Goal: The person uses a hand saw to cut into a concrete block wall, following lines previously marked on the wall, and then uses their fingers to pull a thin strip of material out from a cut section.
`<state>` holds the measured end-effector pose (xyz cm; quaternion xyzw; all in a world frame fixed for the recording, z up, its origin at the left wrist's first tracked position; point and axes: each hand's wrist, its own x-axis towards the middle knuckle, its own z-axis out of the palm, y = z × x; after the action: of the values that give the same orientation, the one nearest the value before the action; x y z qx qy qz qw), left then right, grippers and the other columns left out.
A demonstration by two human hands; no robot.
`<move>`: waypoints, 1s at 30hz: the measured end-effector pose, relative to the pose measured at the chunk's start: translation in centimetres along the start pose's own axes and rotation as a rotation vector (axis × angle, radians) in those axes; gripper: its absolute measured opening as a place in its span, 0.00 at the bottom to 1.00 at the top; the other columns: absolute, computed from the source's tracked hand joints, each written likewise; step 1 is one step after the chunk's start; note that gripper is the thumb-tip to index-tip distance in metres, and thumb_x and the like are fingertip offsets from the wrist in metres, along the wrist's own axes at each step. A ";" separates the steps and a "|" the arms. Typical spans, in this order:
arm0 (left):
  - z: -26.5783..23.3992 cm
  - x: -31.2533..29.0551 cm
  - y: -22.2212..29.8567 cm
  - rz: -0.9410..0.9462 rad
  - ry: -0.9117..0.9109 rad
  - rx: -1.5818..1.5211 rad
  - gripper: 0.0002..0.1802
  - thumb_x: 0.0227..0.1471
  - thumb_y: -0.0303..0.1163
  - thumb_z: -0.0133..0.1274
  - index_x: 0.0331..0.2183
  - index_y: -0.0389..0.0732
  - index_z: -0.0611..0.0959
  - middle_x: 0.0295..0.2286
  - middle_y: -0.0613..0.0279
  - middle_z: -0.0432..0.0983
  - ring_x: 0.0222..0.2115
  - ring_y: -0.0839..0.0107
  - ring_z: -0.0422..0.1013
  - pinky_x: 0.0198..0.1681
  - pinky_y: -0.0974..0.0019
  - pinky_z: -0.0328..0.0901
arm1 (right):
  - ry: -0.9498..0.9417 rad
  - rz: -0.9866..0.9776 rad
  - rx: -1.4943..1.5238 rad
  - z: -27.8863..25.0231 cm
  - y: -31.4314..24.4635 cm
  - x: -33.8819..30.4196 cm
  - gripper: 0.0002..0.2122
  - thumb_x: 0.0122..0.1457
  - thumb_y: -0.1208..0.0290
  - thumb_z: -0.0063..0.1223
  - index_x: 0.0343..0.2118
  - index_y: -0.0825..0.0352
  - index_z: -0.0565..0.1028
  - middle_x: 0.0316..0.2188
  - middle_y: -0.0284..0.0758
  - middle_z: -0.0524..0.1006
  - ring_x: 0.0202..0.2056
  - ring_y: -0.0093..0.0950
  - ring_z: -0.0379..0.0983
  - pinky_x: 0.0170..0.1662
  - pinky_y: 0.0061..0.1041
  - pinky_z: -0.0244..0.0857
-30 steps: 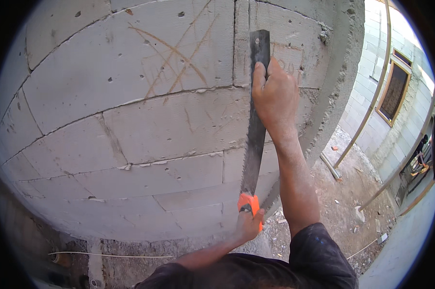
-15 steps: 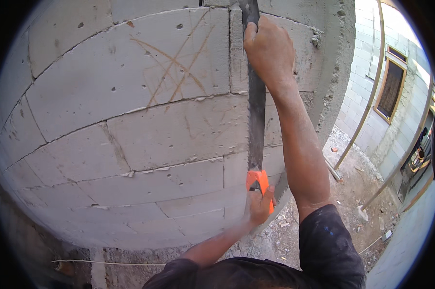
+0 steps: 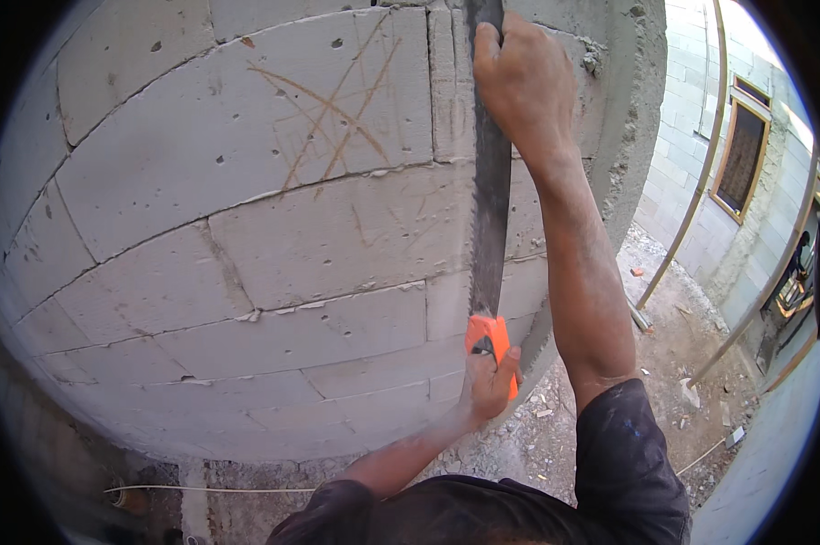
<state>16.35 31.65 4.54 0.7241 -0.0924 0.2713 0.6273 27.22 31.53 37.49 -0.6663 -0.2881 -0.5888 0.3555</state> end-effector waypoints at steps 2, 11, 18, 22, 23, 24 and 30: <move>0.0 1.4 0.6 -0.091 -0.004 -0.056 0.29 0.64 0.41 0.42 0.15 0.37 0.77 0.12 0.65 0.69 0.15 0.72 0.67 0.22 0.66 0.62 | -0.015 -0.018 -0.018 1.5 0.0 1.4 0.12 0.61 0.66 0.46 0.31 0.71 0.76 0.22 0.50 0.78 0.29 0.50 0.77 0.34 0.47 0.70; 0.8 -6.1 -6.7 -0.125 -0.022 0.066 0.32 0.65 0.46 0.38 0.17 0.38 0.80 0.12 0.62 0.71 0.16 0.68 0.69 0.24 0.64 0.63 | -0.197 0.162 -0.005 1.0 -0.3 -7.7 0.12 0.62 0.65 0.48 0.30 0.70 0.74 0.21 0.49 0.77 0.28 0.50 0.77 0.33 0.47 0.70; 0.8 -3.8 -3.4 -0.071 -0.034 -0.073 0.25 0.65 0.40 0.39 0.21 0.36 0.78 0.13 0.66 0.69 0.16 0.76 0.66 0.23 0.70 0.62 | -0.075 0.079 0.067 -0.7 -0.5 -3.3 0.12 0.61 0.66 0.47 0.30 0.70 0.75 0.22 0.50 0.78 0.28 0.51 0.77 0.33 0.47 0.70; -0.4 0.4 1.4 -0.096 -0.054 -0.048 0.23 0.65 0.38 0.40 0.25 0.35 0.79 0.13 0.65 0.70 0.15 0.76 0.66 0.23 0.70 0.62 | -0.056 0.025 -0.021 1.4 -0.6 1.3 0.13 0.60 0.66 0.45 0.31 0.71 0.76 0.24 0.50 0.79 0.30 0.52 0.78 0.35 0.46 0.71; -0.4 0.8 1.5 -0.141 -0.060 -0.103 0.22 0.65 0.38 0.41 0.25 0.35 0.79 0.13 0.65 0.70 0.15 0.76 0.66 0.23 0.70 0.62 | -0.097 0.039 -0.054 1.8 -0.8 1.6 0.13 0.60 0.66 0.44 0.32 0.71 0.76 0.25 0.50 0.79 0.31 0.52 0.78 0.36 0.45 0.72; -0.3 0.4 1.3 -0.141 -0.057 -0.106 0.22 0.65 0.38 0.41 0.25 0.35 0.79 0.13 0.65 0.70 0.15 0.76 0.66 0.23 0.70 0.62 | -0.099 0.037 -0.054 2.0 -0.8 1.1 0.13 0.60 0.66 0.44 0.32 0.71 0.76 0.25 0.50 0.79 0.31 0.52 0.78 0.36 0.45 0.72; 0.4 -6.9 -3.9 -0.198 0.006 -0.041 0.33 0.65 0.46 0.40 0.15 0.37 0.79 0.10 0.62 0.69 0.15 0.68 0.69 0.24 0.64 0.62 | -0.205 0.193 -0.064 0.7 -0.6 -6.8 0.12 0.61 0.64 0.46 0.33 0.70 0.75 0.24 0.49 0.79 0.30 0.51 0.78 0.36 0.46 0.71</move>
<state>12.54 30.57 -2.34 0.7160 -0.0239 0.2080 0.6659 26.20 32.70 30.80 -0.7586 -0.2386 -0.4894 0.3579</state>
